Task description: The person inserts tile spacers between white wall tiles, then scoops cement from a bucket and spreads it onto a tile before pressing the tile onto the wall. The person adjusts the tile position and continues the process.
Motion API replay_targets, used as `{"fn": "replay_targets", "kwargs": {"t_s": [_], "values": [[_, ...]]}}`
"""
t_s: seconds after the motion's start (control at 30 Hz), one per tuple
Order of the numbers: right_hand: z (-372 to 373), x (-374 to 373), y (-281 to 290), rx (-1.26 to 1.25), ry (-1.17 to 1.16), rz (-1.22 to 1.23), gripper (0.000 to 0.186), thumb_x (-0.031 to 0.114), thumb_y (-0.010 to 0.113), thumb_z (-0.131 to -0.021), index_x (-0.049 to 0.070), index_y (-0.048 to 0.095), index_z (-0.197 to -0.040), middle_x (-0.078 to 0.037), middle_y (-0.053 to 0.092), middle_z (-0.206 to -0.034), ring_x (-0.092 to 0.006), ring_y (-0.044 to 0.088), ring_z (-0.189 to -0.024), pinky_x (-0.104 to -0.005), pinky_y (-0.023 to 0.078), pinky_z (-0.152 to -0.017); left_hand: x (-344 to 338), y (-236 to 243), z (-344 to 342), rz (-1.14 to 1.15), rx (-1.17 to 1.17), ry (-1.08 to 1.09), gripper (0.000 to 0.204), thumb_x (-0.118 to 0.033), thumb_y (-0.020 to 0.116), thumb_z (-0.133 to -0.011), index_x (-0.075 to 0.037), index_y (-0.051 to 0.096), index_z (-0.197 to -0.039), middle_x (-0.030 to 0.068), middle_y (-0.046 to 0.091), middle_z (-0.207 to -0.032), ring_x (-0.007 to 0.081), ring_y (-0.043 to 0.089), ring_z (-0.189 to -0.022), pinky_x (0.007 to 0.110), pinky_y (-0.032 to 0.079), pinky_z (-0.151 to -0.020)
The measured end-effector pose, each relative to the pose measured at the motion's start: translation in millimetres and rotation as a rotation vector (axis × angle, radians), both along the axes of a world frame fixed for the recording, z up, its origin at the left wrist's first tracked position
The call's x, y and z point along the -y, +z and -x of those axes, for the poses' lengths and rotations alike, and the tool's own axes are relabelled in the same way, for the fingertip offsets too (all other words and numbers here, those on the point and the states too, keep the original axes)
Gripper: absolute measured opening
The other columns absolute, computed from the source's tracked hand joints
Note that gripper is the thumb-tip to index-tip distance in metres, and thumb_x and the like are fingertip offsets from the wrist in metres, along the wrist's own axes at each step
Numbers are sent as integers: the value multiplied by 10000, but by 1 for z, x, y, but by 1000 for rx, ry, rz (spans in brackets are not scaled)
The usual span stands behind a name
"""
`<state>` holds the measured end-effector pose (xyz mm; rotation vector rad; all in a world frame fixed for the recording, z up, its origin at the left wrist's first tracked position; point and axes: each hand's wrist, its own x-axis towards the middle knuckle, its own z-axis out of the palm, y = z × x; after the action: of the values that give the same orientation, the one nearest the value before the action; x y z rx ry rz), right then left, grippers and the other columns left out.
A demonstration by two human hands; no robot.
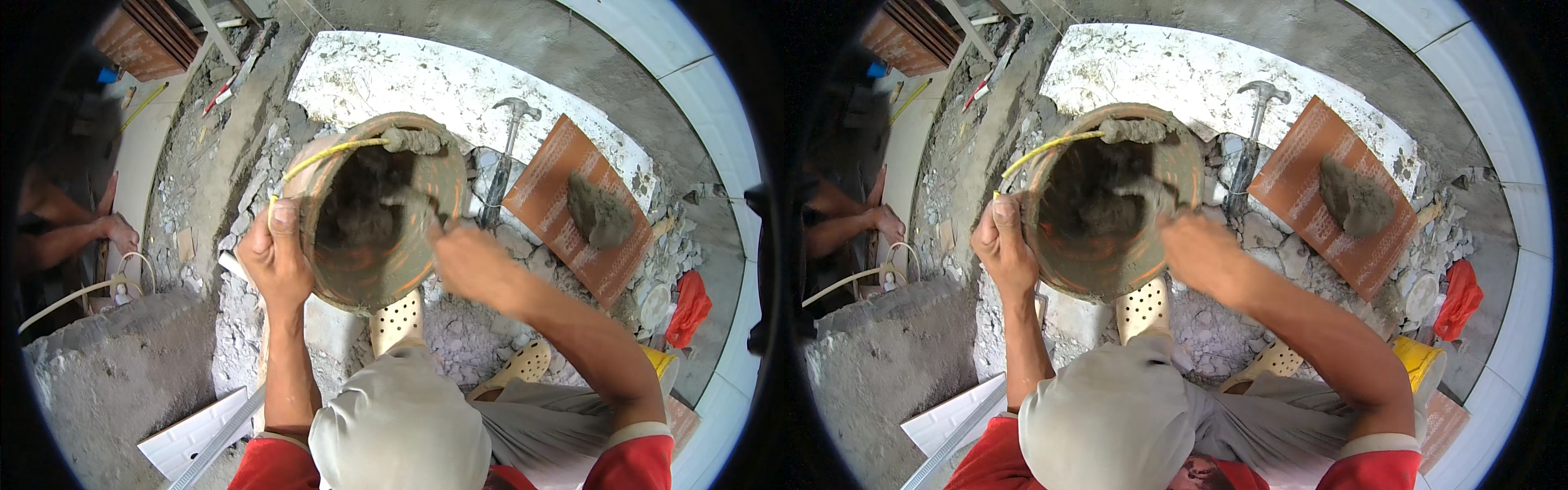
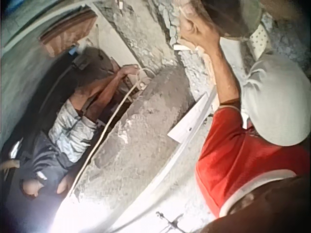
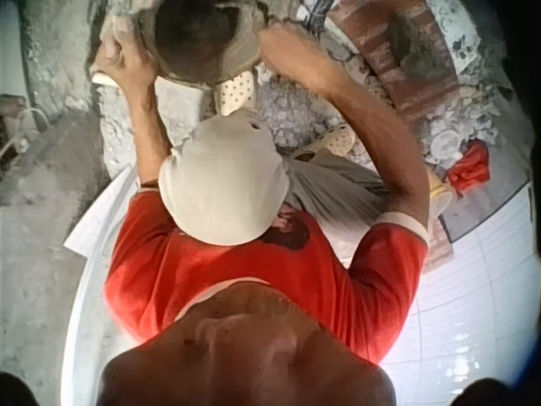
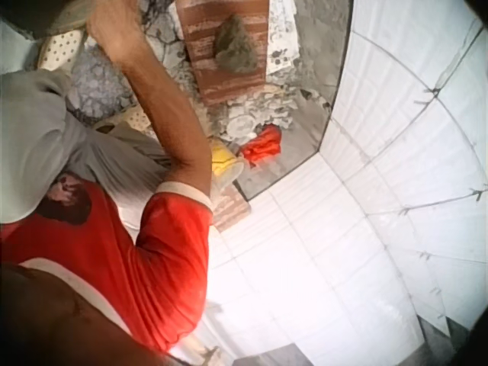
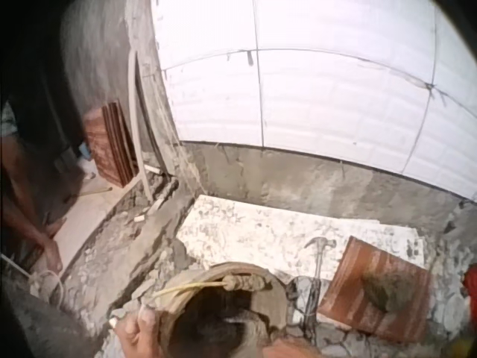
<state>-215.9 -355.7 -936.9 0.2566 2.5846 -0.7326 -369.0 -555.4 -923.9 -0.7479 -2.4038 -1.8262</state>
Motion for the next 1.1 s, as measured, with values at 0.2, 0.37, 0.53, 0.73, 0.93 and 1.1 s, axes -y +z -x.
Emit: {"fn": "replay_targets", "kwargs": {"t_s": [0.2,0.37,0.53,0.73,0.93,1.1], "values": [[-21,4,12,124,188,15,355,9,444,-936,-142,564,-1234,-364,645,-1116,-489,689,-1016,-520,588,-833,-6,3,-5,-1,-28,-2,412,-315,572,-1075,54,699,-939,-37,557,-723,57,435,-688,239,351,-593],[-19,-30,37,-56,127,-226,260,68,558,-892,-78,638,-1091,-266,693,-1004,-386,688,-994,-457,597,-768,3,4,-9,59,-3,2,390,-296,580,-1069,54,687,-936,-13,596,-728,77,464,-669,266,384,-596],[10,-21,15,-114,35,-420,181,63,595,-868,-43,688,-981,-196,729,-894,-329,706,-945,-413,598,-752,-1,0,-27,102,-65,-47,433,-312,531,-1085,68,722,-1005,8,594,-763,86,495,-720,270,392,-646],[22,-27,-19,121,167,-113,320,239,537,-1007,-59,639,-1061,-259,709,-866,-402,710,-902,-497,575,-791,13,-6,-41,120,-90,-9,472,-319,512,-1094,89,722,-983,44,623,-789,108,510,-734,286,415,-682],[19,-14,-41,61,130,166,361,288,556,-1003,-53,675,-1027,-270,720,-922,-464,705,-894,-538,565,-838,38,-15,-21,61,-68,10,509,-336,480,-1110,82,677,-897,83,636,-817,129,515,-781,301,431,-750],[17,6,-60,72,41,380,369,315,562,-1004,-44,645,-1025,-292,695,-850,-492,690,-833,-565,538,-811,39,-17,-16,6,-33,69,478,-325,479,-1111,56,602,-849,60,616,-834,117,490,-806,299,416,-765]]}}
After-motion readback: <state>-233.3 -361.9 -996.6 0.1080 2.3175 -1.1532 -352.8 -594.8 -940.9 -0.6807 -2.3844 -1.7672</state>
